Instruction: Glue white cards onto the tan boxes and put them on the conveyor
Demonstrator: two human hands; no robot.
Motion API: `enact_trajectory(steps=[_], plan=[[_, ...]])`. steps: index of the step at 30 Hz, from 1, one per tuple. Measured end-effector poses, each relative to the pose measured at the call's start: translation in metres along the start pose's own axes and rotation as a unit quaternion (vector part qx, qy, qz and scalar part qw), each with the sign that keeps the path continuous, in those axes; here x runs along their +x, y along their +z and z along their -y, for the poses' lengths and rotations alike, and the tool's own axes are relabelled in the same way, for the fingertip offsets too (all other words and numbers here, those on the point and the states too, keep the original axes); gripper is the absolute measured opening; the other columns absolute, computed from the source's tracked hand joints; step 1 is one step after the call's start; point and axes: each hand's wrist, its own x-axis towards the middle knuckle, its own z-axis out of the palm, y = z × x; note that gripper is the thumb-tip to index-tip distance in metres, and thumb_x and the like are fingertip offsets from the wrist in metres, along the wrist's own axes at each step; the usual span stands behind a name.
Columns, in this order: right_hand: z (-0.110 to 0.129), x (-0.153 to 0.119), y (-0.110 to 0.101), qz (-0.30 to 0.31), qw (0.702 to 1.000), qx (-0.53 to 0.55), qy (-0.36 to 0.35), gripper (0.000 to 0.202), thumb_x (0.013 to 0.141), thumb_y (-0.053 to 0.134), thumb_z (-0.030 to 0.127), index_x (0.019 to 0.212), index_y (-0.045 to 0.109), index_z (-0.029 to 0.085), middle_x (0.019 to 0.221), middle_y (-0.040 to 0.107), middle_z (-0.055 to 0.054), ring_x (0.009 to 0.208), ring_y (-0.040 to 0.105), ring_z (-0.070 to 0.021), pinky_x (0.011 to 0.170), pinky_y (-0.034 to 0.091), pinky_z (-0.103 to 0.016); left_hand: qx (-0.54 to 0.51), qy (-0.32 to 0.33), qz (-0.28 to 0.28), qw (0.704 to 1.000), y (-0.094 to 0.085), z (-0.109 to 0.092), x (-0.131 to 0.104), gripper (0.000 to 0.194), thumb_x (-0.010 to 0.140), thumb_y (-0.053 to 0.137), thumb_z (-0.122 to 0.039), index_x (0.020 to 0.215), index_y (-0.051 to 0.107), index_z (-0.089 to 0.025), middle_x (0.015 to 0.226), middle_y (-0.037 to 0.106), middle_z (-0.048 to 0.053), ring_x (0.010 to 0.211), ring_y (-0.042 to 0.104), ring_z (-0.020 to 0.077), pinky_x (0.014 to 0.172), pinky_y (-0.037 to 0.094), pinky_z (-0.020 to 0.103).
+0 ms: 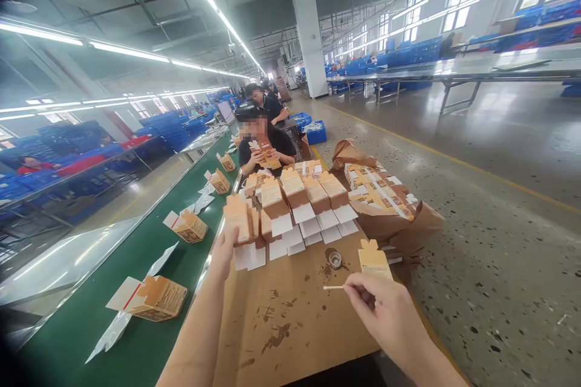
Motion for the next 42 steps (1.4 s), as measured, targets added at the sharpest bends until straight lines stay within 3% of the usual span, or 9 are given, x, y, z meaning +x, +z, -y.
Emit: enact_trajectory(steps=[4, 7, 12, 16, 21, 27, 31, 36, 42], plan=[[-0.012, 0.047, 0.006, 0.094, 0.995, -0.046, -0.006, 0.033, 0.112, 0.060, 0.034, 0.089, 0.083, 0.029, 0.079, 0.089, -0.005, 0.068, 0.081, -0.0258, 0.070, 0.069, -0.037, -0.162, -0.091, 0.010, 0.983, -0.047, 0.024, -0.077, 0.077, 0.085, 0.093, -0.080, 0.142, 0.085, -0.030, 0.141, 0.092, 0.018, 0.144, 0.086, 0.0461, 0.118, 0.073, 0.062], [-0.026, 0.073, 0.019, 0.139, 0.986, -0.096, 0.009, 0.028, 0.106, 0.061, 0.030, 0.086, 0.080, 0.028, 0.080, 0.087, -0.004, 0.073, 0.077, -0.0236, 0.073, 0.061, -0.034, -0.193, -0.191, 0.076, 0.959, -0.071, 0.041, -0.132, 0.079, 0.073, 0.109, -0.074, 0.136, 0.090, -0.030, 0.141, 0.093, 0.017, 0.148, 0.084, 0.0514, 0.122, 0.072, 0.066], [-0.046, 0.084, 0.035, 0.194, 0.972, -0.131, 0.040, 0.028, 0.107, 0.065, 0.020, 0.085, 0.080, 0.025, 0.091, 0.090, -0.008, 0.087, 0.079, -0.0231, 0.083, 0.055, -0.033, -0.118, -0.194, 0.085, 0.970, -0.063, 0.050, -0.178, 0.078, 0.070, 0.114, -0.076, 0.121, 0.090, -0.022, 0.135, 0.094, 0.019, 0.144, 0.085, 0.0480, 0.129, 0.067, 0.061], [-0.050, 0.084, 0.043, 0.227, 0.960, -0.157, 0.047, 0.033, 0.110, 0.066, 0.016, 0.081, 0.077, 0.025, 0.089, 0.089, -0.007, 0.083, 0.078, -0.0225, 0.077, 0.051, -0.032, -0.098, -0.166, 0.103, 0.976, -0.047, 0.049, -0.181, 0.075, 0.078, 0.110, -0.077, 0.124, 0.086, -0.023, 0.135, 0.093, 0.018, 0.132, 0.090, 0.0425, 0.119, 0.072, 0.056], [-0.048, 0.087, 0.042, 0.240, 0.953, -0.179, 0.040, 0.037, 0.108, 0.066, 0.014, 0.074, 0.073, 0.026, 0.085, 0.087, -0.008, 0.080, 0.077, -0.0236, 0.075, 0.051, -0.034, -0.101, -0.190, 0.134, 0.968, -0.049, 0.050, -0.174, 0.081, 0.064, 0.117, -0.075, 0.116, 0.083, -0.024, 0.133, 0.094, 0.020, 0.129, 0.091, 0.0439, 0.116, 0.073, 0.058], [-0.021, 0.054, 0.032, 0.204, 0.972, -0.113, 0.009, 0.029, 0.115, 0.062, 0.027, 0.098, 0.086, 0.028, 0.097, 0.092, -0.006, 0.087, 0.082, -0.0245, 0.083, 0.063, -0.035, -0.111, -0.203, 0.122, 0.965, -0.048, 0.044, -0.174, 0.091, 0.056, 0.117, -0.084, 0.114, 0.083, -0.022, 0.132, 0.094, 0.022, 0.127, 0.091, 0.0447, 0.115, 0.073, 0.060], [0.008, 0.005, 0.065, 0.222, 0.975, 0.026, -0.014, 0.022, 0.114, 0.069, 0.023, 0.100, 0.086, 0.029, 0.091, 0.090, -0.002, 0.080, 0.082, -0.0207, 0.080, 0.064, -0.031, -0.111, -0.206, 0.125, 0.964, -0.043, 0.042, -0.176, 0.094, 0.057, 0.117, -0.083, 0.120, 0.084, -0.022, 0.136, 0.093, 0.023, 0.130, 0.090, 0.0455, 0.117, 0.073, 0.062], [0.020, -0.030, 0.118, 0.290, 0.956, 0.035, -0.002, 0.026, 0.108, 0.072, 0.012, 0.089, 0.081, 0.027, 0.084, 0.086, -0.002, 0.078, 0.080, -0.0201, 0.076, 0.061, -0.029, -0.108, -0.200, 0.097, 0.969, -0.043, 0.043, -0.178, 0.094, 0.053, 0.118, -0.082, 0.118, 0.082, -0.023, 0.130, 0.094, 0.022, 0.124, 0.091, 0.0452, 0.115, 0.074, 0.065], [0.005, -0.026, 0.112, 0.280, 0.960, 0.032, 0.003, 0.027, 0.113, 0.068, 0.018, 0.092, 0.082, 0.028, 0.087, 0.086, -0.003, 0.080, 0.080, -0.0216, 0.079, 0.063, -0.031, -0.086, -0.187, 0.119, 0.971, -0.044, 0.038, -0.187, 0.088, 0.061, 0.118, -0.072, 0.123, 0.078, -0.024, 0.132, 0.093, 0.020, 0.127, 0.091, 0.0438, 0.114, 0.075, 0.061]])
